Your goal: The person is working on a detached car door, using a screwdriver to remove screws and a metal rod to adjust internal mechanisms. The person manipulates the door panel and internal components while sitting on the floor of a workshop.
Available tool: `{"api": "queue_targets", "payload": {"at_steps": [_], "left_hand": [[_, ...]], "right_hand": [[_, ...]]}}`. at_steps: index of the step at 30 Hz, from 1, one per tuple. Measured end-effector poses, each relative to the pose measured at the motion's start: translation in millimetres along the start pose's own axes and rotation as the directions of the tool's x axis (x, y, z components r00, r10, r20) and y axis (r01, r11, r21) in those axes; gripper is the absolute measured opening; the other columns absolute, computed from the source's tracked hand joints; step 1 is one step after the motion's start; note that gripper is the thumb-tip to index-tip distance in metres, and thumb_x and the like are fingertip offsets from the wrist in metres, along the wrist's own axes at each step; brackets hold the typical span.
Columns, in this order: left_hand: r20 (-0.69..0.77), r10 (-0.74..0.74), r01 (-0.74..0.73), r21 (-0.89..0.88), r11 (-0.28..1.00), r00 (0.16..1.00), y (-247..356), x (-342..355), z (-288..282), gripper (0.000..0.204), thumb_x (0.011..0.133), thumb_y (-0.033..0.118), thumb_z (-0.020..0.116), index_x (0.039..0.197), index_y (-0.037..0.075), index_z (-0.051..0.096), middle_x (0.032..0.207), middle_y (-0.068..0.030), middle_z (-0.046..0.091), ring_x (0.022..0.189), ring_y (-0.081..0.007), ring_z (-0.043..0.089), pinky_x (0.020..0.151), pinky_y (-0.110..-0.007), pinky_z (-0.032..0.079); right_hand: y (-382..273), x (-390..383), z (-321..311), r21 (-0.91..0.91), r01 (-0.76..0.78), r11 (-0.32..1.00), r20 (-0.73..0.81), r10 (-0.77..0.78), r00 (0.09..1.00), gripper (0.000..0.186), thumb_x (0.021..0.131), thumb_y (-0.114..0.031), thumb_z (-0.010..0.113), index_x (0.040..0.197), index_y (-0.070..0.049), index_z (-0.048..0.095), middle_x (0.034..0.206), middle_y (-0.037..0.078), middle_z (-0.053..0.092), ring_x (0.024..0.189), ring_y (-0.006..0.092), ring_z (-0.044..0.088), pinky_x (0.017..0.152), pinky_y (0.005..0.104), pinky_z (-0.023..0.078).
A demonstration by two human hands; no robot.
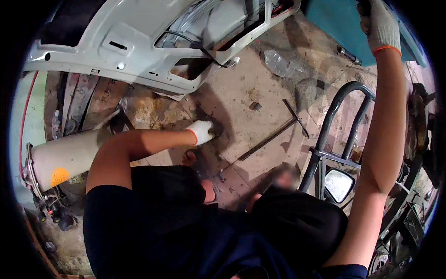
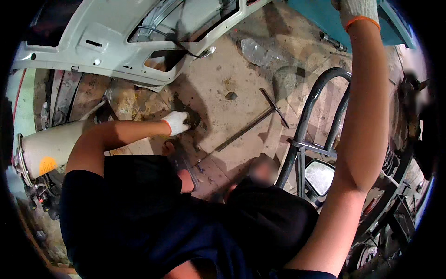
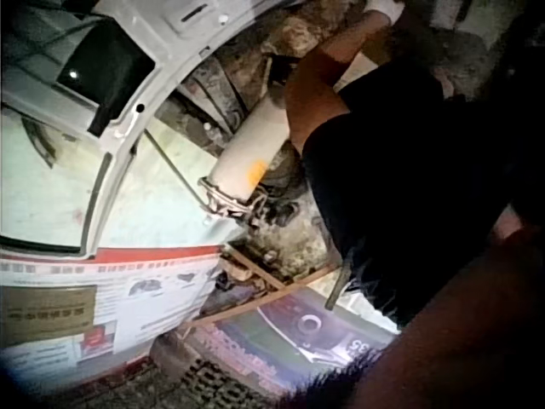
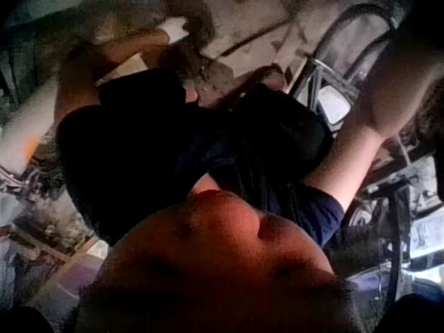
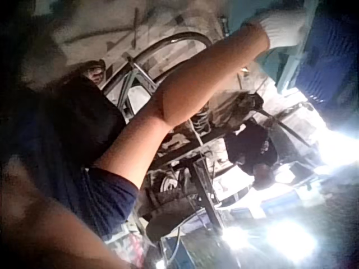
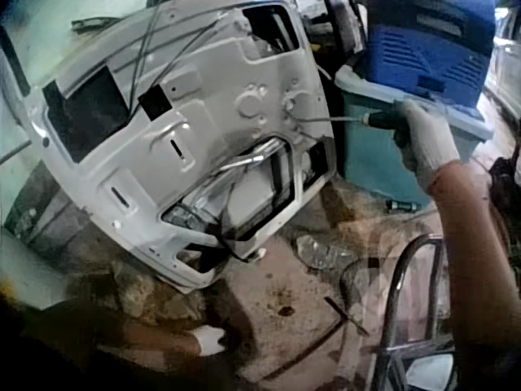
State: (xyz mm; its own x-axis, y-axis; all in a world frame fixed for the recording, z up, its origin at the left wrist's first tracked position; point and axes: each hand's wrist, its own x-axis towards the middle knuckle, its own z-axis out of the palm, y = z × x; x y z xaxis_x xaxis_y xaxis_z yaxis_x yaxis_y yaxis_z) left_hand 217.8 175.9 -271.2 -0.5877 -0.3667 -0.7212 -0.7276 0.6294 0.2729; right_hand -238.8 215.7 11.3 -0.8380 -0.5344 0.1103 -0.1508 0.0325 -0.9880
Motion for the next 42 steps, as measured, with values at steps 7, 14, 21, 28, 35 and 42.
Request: {"api": "queue_targets", "payload": {"at_steps": [7,14,21,28,35,42], "left_hand": [[-0.498,0.219,-0.177,0.130,0.976,0.839,32.7,-42.4,-151.3,0.043,0.089,0.027,0.060,0.124,0.004,0.052,0.105,-0.0231,0.064,0.095,-0.0427,0.062,0.080,-0.050,0.051],[-0.815,0.278,-0.168,0.223,0.960,0.509,143.9,-165.7,-275.6,0.035,0.085,0.022,0.066,0.113,0.002,0.061,0.102,-0.0215,0.064,0.095,-0.0393,0.063,0.083,-0.046,0.052],[-0.110,-0.113,0.138,0.250,0.958,0.987,154.2,-140.4,-200.6,0.048,0.093,0.050,0.049,0.113,0.007,0.057,0.100,-0.0245,0.067,0.093,-0.0433,0.065,0.079,-0.054,0.051],[0.104,-0.079,0.046,0.283,0.958,0.991,136.6,-118.6,-162.1,0.046,0.093,0.046,0.049,0.114,0.007,0.056,0.099,-0.0260,0.067,0.092,-0.0438,0.065,0.081,-0.055,0.050],[0.135,-0.120,0.071,0.325,0.943,0.984,136.0,-94.6,-159.8,0.046,0.090,0.037,0.051,0.125,0.006,0.053,0.104,-0.0230,0.068,0.095,-0.0428,0.065,0.082,-0.055,0.051],[0.192,-0.153,0.084,0.324,0.942,0.970,141.7,-87.9,-162.4,0.044,0.091,0.035,0.053,0.122,0.005,0.055,0.111,-0.0234,0.067,0.102,-0.0413,0.064,0.085,-0.052,0.051]], "right_hand": [[27.7,68.4,12.3,0.450,-0.174,0.876,-0.004,0.197,0.980,0.029,0.093,-0.036,0.061,0.090,-0.007,0.063,0.073,0.003,0.054,0.059,0.0155,0.050,0.051,0.0311,0.040],[-1.9,111.8,34.6,-0.129,0.087,0.988,-0.621,-0.149,0.769,0.064,0.085,-0.053,0.060,0.094,0.009,0.068,0.098,0.033,0.066,0.098,0.0451,0.064,0.088,0.0458,0.050],[26.5,68.8,90.4,-0.029,0.104,0.994,-0.583,-0.102,0.806,0.051,0.087,-0.043,0.067,0.093,0.008,0.067,0.085,0.024,0.070,0.082,0.0336,0.070,0.078,0.0407,0.054],[35.2,69.2,102.6,0.296,0.154,0.943,-0.568,0.044,0.822,0.043,0.087,-0.036,0.070,0.095,0.006,0.068,0.086,0.021,0.071,0.080,0.0299,0.070,0.076,0.0375,0.054],[30.3,76.3,103.3,0.239,0.176,0.955,-0.540,-0.019,0.841,0.046,0.086,-0.038,0.070,0.097,0.006,0.067,0.088,0.021,0.071,0.082,0.0313,0.070,0.079,0.0382,0.053],[26.1,74.2,104.2,0.299,0.186,0.936,-0.528,0.000,0.849,0.045,0.086,-0.037,0.071,0.096,0.006,0.066,0.086,0.020,0.071,0.080,0.0297,0.070,0.077,0.0363,0.053]]}}
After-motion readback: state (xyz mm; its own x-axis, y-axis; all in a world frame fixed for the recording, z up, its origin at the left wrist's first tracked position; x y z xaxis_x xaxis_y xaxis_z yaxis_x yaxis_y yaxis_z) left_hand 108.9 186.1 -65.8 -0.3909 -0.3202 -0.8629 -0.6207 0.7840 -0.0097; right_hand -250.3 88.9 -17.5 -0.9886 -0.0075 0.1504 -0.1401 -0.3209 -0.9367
